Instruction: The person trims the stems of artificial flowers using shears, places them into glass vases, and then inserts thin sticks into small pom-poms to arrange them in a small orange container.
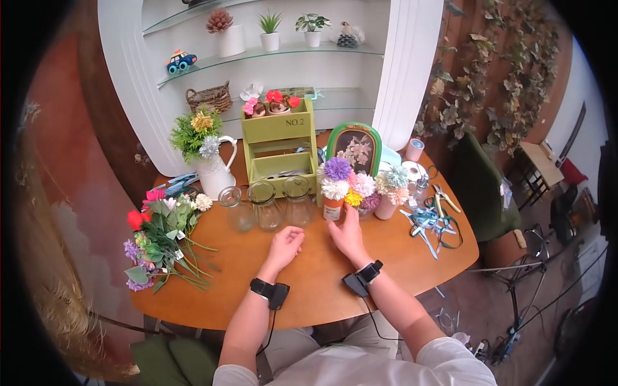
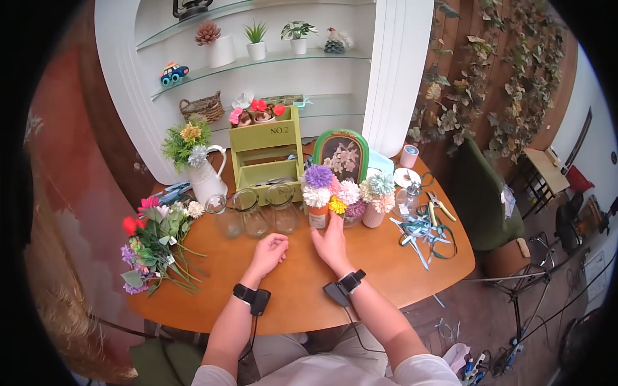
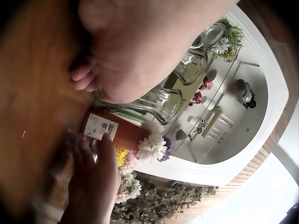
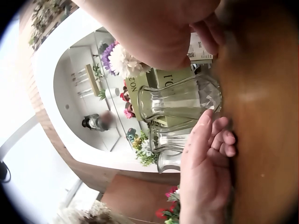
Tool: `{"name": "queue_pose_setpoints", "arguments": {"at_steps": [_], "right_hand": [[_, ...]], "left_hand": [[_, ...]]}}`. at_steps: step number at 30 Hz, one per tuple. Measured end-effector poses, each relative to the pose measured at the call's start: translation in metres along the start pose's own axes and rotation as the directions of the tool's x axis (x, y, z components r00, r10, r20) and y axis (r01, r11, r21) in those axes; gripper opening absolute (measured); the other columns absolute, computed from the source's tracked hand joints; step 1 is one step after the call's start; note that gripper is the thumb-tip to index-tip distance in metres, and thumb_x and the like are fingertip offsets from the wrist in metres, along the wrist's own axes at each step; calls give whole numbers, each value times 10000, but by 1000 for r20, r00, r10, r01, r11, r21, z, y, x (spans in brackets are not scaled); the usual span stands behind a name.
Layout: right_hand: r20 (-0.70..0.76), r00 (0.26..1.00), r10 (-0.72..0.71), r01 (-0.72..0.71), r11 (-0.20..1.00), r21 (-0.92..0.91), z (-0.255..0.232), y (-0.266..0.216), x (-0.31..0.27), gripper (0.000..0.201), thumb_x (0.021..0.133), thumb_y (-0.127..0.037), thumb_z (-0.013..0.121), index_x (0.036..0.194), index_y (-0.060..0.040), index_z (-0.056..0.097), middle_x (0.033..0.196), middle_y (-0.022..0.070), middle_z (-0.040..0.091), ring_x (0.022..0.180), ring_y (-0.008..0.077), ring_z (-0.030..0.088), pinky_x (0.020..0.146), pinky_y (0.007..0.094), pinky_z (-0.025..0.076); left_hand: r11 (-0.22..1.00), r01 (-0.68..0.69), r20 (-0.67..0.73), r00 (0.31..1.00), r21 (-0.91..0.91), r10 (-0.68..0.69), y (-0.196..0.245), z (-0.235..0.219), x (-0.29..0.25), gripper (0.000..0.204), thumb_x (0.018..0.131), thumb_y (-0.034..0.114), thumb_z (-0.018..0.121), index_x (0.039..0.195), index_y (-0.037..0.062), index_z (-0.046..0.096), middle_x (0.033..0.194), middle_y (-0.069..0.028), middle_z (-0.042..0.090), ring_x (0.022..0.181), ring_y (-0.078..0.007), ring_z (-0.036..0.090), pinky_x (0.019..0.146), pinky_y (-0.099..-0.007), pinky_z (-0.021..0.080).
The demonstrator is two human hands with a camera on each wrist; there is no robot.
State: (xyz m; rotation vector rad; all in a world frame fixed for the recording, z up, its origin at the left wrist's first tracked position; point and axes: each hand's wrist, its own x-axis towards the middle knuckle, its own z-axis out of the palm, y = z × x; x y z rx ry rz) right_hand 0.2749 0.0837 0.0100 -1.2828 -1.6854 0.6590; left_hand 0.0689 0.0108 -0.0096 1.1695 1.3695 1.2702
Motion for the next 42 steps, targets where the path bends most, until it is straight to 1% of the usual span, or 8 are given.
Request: {"name": "queue_pose_setpoints", "arguments": {"at_steps": [6,12,18,30,35,36,40,42], "right_hand": [[-87,988,124,-137,977,-161,11,-37,3,786,897,-273,764,1507,19,362,1393,262,514,1263,457,570,1030,500,506],[-167,984,57,-73,993,-88,25,-19,13,700,897,-286,772,1422,13,418,1333,286,596,1189,489,626,984,528,525],[-143,989,34,-55,989,-139,26,-13,24,693,880,-335,800,1393,-15,461,1301,276,640,1125,489,662,932,546,541],[84,996,5,4,995,-102,-29,-32,-13,751,834,-327,835,1430,-39,477,1271,256,681,1127,446,684,942,509,559],[223,972,-81,88,996,-21,-71,-25,-32,787,826,-326,842,1472,-78,469,1294,205,694,1156,415,688,951,477,568],[285,958,-25,37,999,-40,-79,-21,-32,809,827,-340,837,1498,-97,456,1323,185,690,1181,402,683,968,470,565],[314,947,-66,72,997,-6,-95,-4,-30,838,839,-359,818,1534,-106,425,1349,209,672,1208,415,664,996,486,549],[340,937,-78,81,997,5,-97,1,-27,850,838,-358,819,1543,-108,415,1344,215,673,1214,423,658,1009,487,541]], "left_hand": [[992,-52,-18,998,114,54,-5,0,-2,250,1005,162,700,1166,-28,687,904,-54,724,722,-121,679,672,-286,567],[980,-96,-7,995,174,99,-8,3,-4,245,998,169,707,1156,-17,699,882,-60,725,743,-131,684,708,-296,576],[972,-96,-8,995,214,101,-7,2,-2,242,999,182,711,1149,-8,707,861,-51,719,748,-128,672,709,-298,570],[983,-44,1,999,180,45,6,3,-7,195,1003,137,709,1126,-15,710,846,-18,691,745,-96,637,678,-256,555],[983,-36,-4,999,179,37,8,4,-8,175,1012,115,702,1132,-11,709,901,-23,702,773,-84,641,693,-254,567],[984,-34,-5,999,177,35,10,5,-9,170,1014,111,700,1134,-10,709,915,-24,704,779,-82,643,696,-253,569],[990,-22,4,1000,138,22,9,5,-8,161,1018,102,697,1138,-6,707,947,-18,708,796,-79,648,704,-251,573],[993,-24,3,1000,120,24,8,4,-8,157,1015,103,697,1135,2,703,925,-6,700,751,-70,633,646,-229,520]]}}
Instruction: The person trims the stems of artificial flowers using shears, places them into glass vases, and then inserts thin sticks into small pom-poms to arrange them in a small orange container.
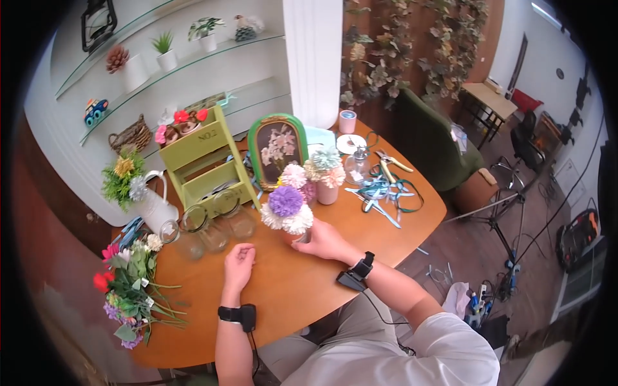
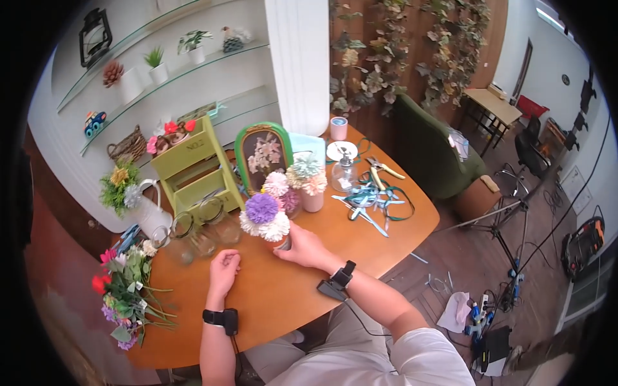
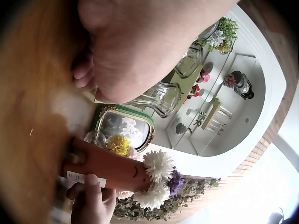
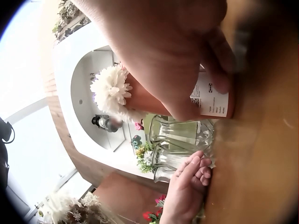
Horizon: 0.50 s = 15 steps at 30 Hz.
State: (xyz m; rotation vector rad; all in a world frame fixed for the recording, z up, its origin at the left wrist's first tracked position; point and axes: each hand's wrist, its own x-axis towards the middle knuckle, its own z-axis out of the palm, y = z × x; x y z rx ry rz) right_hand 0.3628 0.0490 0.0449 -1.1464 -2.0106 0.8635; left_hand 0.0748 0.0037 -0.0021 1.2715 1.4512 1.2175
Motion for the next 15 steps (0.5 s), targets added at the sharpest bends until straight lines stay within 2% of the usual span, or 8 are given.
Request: {"name": "queue_pose_setpoints", "arguments": {"at_steps": [1,5,6,9,11,12,13,15], "right_hand": [[17,1000,-14,14,1000,3,-2,2,2,855,838,-358,819,1547,-109,411,1342,218,673,1217,426,655,1016,488,537],[41,990,-133,131,990,53,-8,3,-1,831,875,-282,786,1565,-61,378,1452,257,576,1325,423,579,1075,483,506],[93,985,-146,137,985,103,-17,-7,-4,810,891,-231,759,1571,-40,363,1487,277,527,1369,426,536,1097,470,493],[49,995,-83,88,991,-104,-41,-24,-18,702,884,-168,764,1512,-49,474,1363,209,641,1053,335,713,901,441,572],[55,998,34,-25,986,-165,-66,-54,-18,569,903,-171,718,1438,-54,562,1270,177,697,1054,358,716,895,439,580],[-99,989,-106,90,983,-160,-68,-54,-17,443,915,-151,701,1345,-58,644,1111,127,744,876,316,733,792,429,587],[-94,995,-27,21,997,-72,-80,-75,-14,415,923,-138,691,1330,-62,656,1070,125,745,876,301,725,793,420,583],[-149,985,-90,83,995,-51,-94,-101,-7,397,924,-138,702,1315,-77,665,1047,119,728,848,296,715,772,422,581]], "left_hand": [[1000,-10,-5,1000,-7,10,2,0,0,155,1011,106,700,1132,8,700,908,5,696,715,-64,624,607,-215,481],[999,13,5,1000,30,-13,3,-1,-1,163,1015,107,698,1133,-4,704,900,-3,694,724,-69,622,641,-232,527],[1000,11,6,1000,19,-11,-1,-2,0,163,1014,108,700,1132,-4,703,895,-2,694,722,-68,622,642,-232,528],[1000,-10,-7,1000,25,10,-10,-3,2,164,1008,111,705,1123,-6,709,876,-4,693,726,-70,624,649,-236,532],[998,-29,-19,999,51,30,-16,-5,3,164,1003,112,710,1114,-8,714,861,-6,693,731,-74,627,657,-241,538],[997,-41,-18,999,67,42,-20,-5,5,164,999,112,713,1109,-10,717,854,-7,692,734,-76,629,662,-244,541],[995,-53,-12,998,83,54,-21,-4,6,165,996,113,716,1104,-11,720,846,-9,692,736,-78,630,667,-247,544],[996,-44,-20,999,78,46,-14,-2,4,166,990,112,720,1099,-14,725,828,-10,689,738,-84,633,677,-255,552]]}}
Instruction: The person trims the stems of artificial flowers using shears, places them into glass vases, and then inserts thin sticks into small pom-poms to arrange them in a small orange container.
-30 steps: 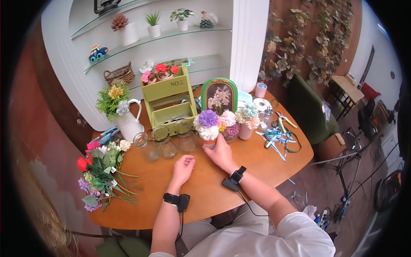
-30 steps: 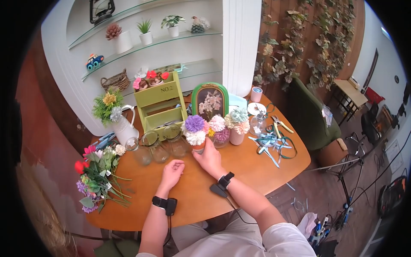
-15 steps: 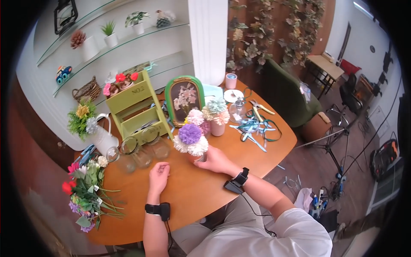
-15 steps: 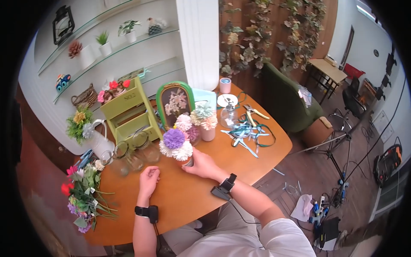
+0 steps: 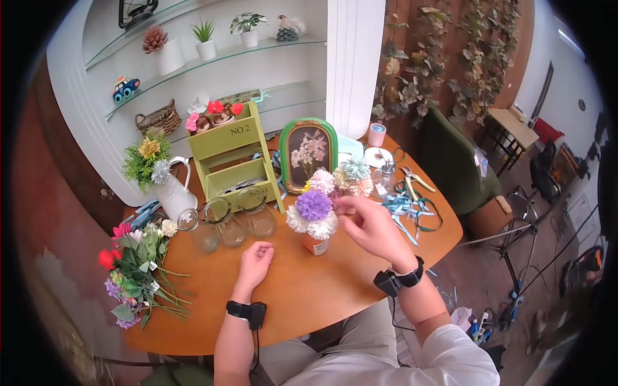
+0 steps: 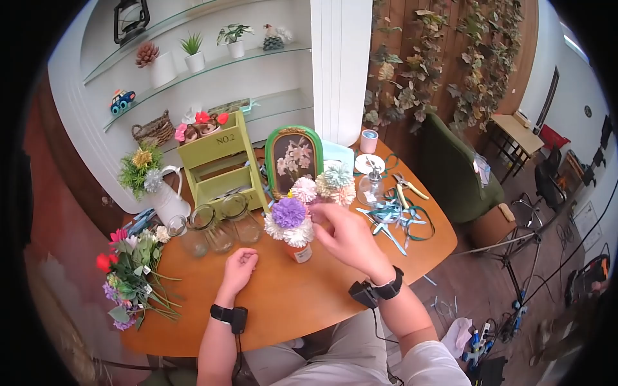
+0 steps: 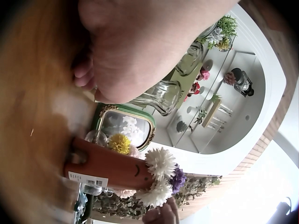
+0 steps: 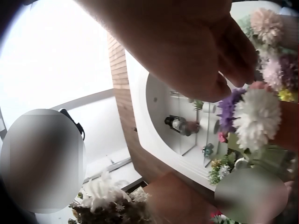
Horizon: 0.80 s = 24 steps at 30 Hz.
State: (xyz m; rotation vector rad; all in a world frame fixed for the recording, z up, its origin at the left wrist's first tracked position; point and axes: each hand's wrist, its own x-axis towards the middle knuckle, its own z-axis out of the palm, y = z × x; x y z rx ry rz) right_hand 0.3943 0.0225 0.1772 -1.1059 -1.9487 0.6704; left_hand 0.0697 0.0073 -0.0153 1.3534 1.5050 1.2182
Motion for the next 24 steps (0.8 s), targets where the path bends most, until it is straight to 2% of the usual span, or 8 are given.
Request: {"name": "queue_pose_setpoints", "arguments": {"at_steps": [3,6,7,10,11,14,20,24], "right_hand": [[-29,979,-204,195,963,-188,-9,-27,19,386,921,-180,721,1291,-83,674,1042,118,706,870,316,728,763,440,590],[55,941,-333,333,891,-310,-4,-35,33,391,907,-210,728,1277,-93,680,1050,131,685,882,349,732,763,467,599],[94,930,-355,365,859,-360,1,-29,36,355,878,-189,713,1215,-82,685,1038,144,676,877,369,725,749,480,600],[157,937,-311,349,830,-434,11,-26,50,283,853,-138,694,1127,-72,679,987,139,660,828,375,708,713,479,594],[138,927,-348,373,824,-426,12,-25,52,222,846,-118,680,1058,-56,663,953,140,647,801,371,701,687,474,591],[164,941,-296,339,834,-435,15,-17,60,245,865,-169,704,1099,-98,692,1014,120,666,815,374,699,694,475,576],[201,939,-279,338,855,-393,3,-27,68,205,840,-161,715,1017,-70,664,953,125,668,830,376,695,697,483,560],[75,923,-378,382,870,-313,-7,-33,70,188,852,-148,728,1009,-81,651,905,119,642,759,357,697,650,465,564]], "left_hand": [[1000,6,6,1000,18,-6,9,0,-1,169,990,108,719,1104,-17,720,833,-10,689,741,-85,637,678,-255,553],[1000,24,5,1000,18,-24,22,0,-4,169,993,100,714,1111,-21,713,855,-11,692,749,-87,641,684,-253,554],[999,33,7,999,-8,-33,19,0,-4,167,995,97,712,1113,-21,711,865,-12,694,751,-88,642,686,-252,554],[998,55,16,998,-15,-54,20,0,-3,160,1002,91,704,1119,-17,710,888,-13,696,755,-85,640,690,-247,553],[998,64,13,998,-8,-64,20,0,-4,156,1004,89,702,1120,-15,710,894,-13,696,756,-84,639,691,-245,552],[997,72,15,997,-33,-72,16,0,-2,150,1009,90,699,1118,-11,712,889,-7,696,746,-76,633,679,-239,548],[995,92,9,996,-37,-92,1,-1,0,140,1013,108,704,1096,-3,723,848,6,689,723,-67,628,650,-233,536],[995,97,-10,995,-7,-97,4,0,2,127,1013,118,707,1065,6,734,797,19,676,699,-59,617,643,-233,533]]}}
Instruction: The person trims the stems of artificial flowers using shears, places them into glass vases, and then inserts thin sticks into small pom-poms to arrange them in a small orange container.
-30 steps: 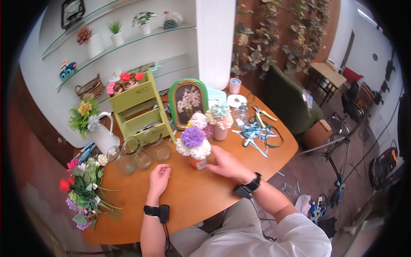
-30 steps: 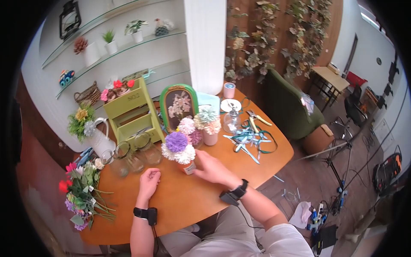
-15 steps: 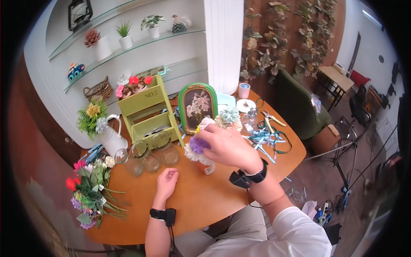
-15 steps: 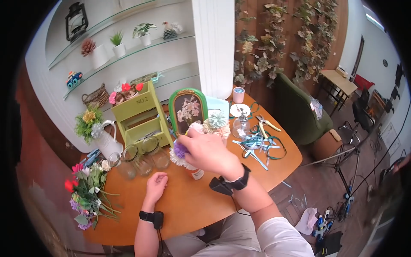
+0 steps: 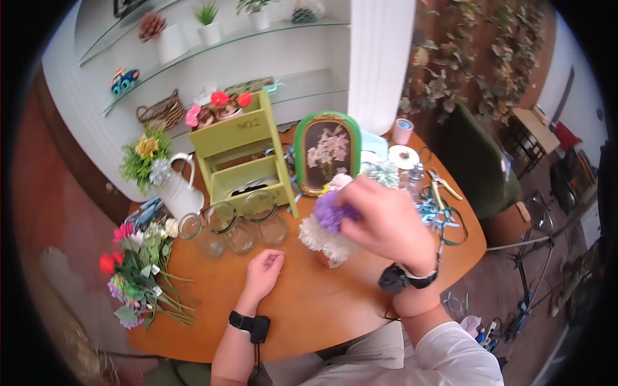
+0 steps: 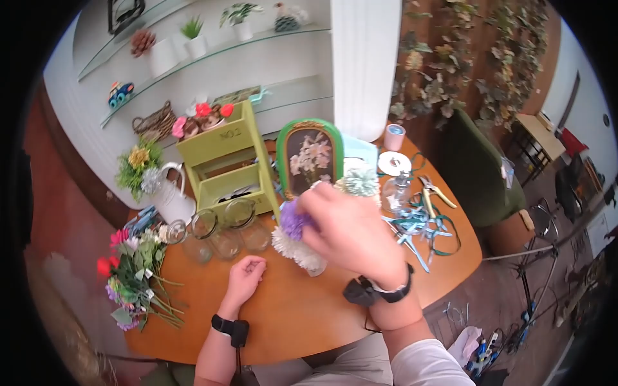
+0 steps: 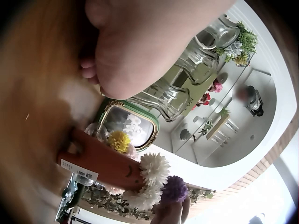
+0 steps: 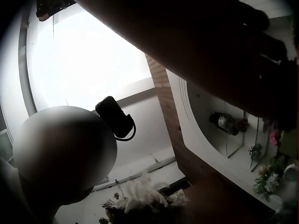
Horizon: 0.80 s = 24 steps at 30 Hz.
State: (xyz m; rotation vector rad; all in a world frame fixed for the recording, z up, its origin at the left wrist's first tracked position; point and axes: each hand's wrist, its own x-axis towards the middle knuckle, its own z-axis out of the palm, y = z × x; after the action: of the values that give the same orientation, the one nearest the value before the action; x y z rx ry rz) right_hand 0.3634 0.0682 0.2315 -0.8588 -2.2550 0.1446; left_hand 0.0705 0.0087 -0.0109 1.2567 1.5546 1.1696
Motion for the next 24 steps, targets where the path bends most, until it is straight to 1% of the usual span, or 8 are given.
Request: {"name": "queue_pose_setpoints", "arguments": {"at_steps": [4,8,10,11,13,19,22,24], "right_hand": [[-507,848,157,-83,983,165,-20,-11,-3,269,760,56,713,1010,-40,683,963,49,673,684,116,601,577,252,468],[-773,604,194,129,933,335,-14,-13,-9,273,792,86,670,1044,-11,632,1050,75,656,798,108,608,666,247,493],[-661,740,127,157,922,354,-10,-24,-14,257,798,63,677,1039,-12,629,1024,83,649,784,138,617,658,271,503],[-487,872,44,124,944,307,-12,-29,-14,242,796,34,694,1025,-21,639,977,85,646,743,169,624,628,296,506],[-135,983,-120,146,968,202,-8,-35,-13,217,791,-26,728,997,-38,659,881,87,641,659,232,637,567,346,513],[214,922,-324,312,946,87,48,-48,-22,189,840,-132,735,995,-56,659,823,89,636,665,302,675,544,417,530],[270,896,-354,362,932,22,76,-52,-29,216,853,-146,732,1002,-24,635,815,102,637,669,308,691,536,409,541],[278,890,-362,387,921,-39,104,-48,-36,246,853,-164,743,999,-14,615,811,106,634,669,314,696,537,407,544]], "left_hand": [[999,-44,-14,999,-3,44,12,4,3,119,1001,117,716,1036,5,737,787,18,681,684,-47,594,632,-234,508],[994,-92,-6,996,61,93,3,5,1,120,999,114,717,1024,-2,733,791,12,684,685,-45,577,634,-234,492],[994,-80,-1,997,74,81,2,4,-3,120,999,113,715,1025,-3,732,797,9,688,696,-48,579,644,-235,493],[994,-84,-3,996,73,84,3,5,-1,120,998,112,714,1029,-3,732,805,7,692,704,-50,584,652,-236,495],[991,-97,11,995,96,96,-2,1,2,138,1000,113,709,1061,-10,729,850,-3,713,749,-57,610,686,-234,507],[974,-226,81,971,-8,225,21,-2,-7,157,1030,86,668,1149,-10,703,905,-20,733,798,-61,645,694,-225,521],[973,-42,142,987,-226,75,18,-4,-7,248,1111,215,566,1189,12,685,906,-22,724,772,-84,655,640,-237,520],[884,118,352,934,-453,56,11,-13,-10,363,1141,320,477,1218,20,667,893,-30,712,749,-107,659,603,-250,516]]}}
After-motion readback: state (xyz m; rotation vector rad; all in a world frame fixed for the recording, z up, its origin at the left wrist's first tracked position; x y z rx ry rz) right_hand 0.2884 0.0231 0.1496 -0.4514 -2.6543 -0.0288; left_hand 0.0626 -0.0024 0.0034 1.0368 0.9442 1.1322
